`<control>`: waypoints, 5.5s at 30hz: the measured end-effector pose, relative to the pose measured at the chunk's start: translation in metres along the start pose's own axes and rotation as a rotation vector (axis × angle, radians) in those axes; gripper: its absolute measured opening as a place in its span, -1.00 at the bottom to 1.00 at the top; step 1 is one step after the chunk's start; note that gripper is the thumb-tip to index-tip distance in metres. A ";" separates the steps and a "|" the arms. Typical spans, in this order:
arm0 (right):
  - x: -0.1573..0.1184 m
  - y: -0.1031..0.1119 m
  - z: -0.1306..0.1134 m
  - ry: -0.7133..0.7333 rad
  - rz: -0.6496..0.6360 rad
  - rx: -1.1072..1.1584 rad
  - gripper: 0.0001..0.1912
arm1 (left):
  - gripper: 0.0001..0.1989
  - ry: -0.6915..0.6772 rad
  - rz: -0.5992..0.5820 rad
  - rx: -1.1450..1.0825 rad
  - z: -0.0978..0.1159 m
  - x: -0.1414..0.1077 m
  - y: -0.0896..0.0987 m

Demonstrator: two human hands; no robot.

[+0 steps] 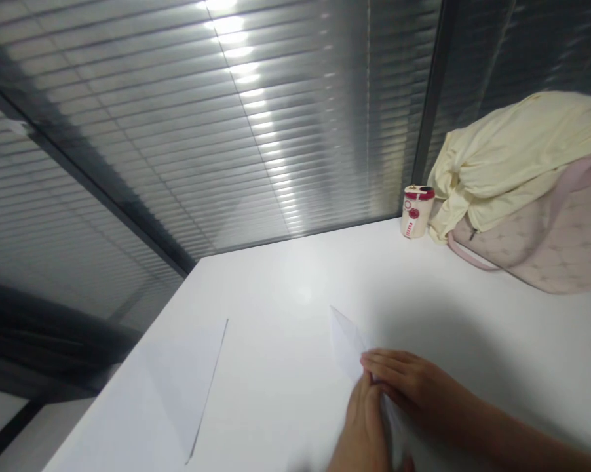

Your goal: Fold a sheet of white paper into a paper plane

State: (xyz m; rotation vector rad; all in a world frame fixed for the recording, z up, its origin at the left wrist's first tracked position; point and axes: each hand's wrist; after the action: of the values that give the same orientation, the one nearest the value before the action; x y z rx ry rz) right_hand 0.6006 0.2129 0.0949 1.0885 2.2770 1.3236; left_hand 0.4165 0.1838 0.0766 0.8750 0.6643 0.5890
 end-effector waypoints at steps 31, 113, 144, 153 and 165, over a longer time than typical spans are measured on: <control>-0.021 -0.018 -0.007 0.035 0.237 -0.292 -0.73 | -0.84 -0.524 0.368 0.511 -0.037 0.010 0.063; 0.017 -0.023 -0.015 -0.412 0.139 0.008 -0.84 | -0.69 0.035 0.238 -0.141 -0.047 0.025 0.074; 0.017 -0.027 -0.007 -0.382 0.133 -0.029 -0.86 | -0.46 -0.422 0.068 0.554 -0.041 0.002 0.058; -0.016 0.003 0.003 -0.429 0.167 0.256 -0.92 | -0.30 -0.377 -0.039 0.475 -0.027 -0.006 0.070; -0.013 -0.001 0.002 -0.492 0.098 0.268 -0.85 | -0.31 -0.326 0.025 0.516 -0.025 -0.012 0.058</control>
State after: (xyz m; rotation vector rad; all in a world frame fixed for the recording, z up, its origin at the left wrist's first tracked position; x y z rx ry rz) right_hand 0.6101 0.2039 0.0917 1.4408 2.0760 0.6828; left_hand 0.3790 0.2174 0.1168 1.4274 0.5119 0.2836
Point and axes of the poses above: each hand's wrist, its own x-axis towards the middle knuckle, its own y-axis out of the back of the hand, z = x × y, and after that the axes turned 14 degrees about -z, right-handed
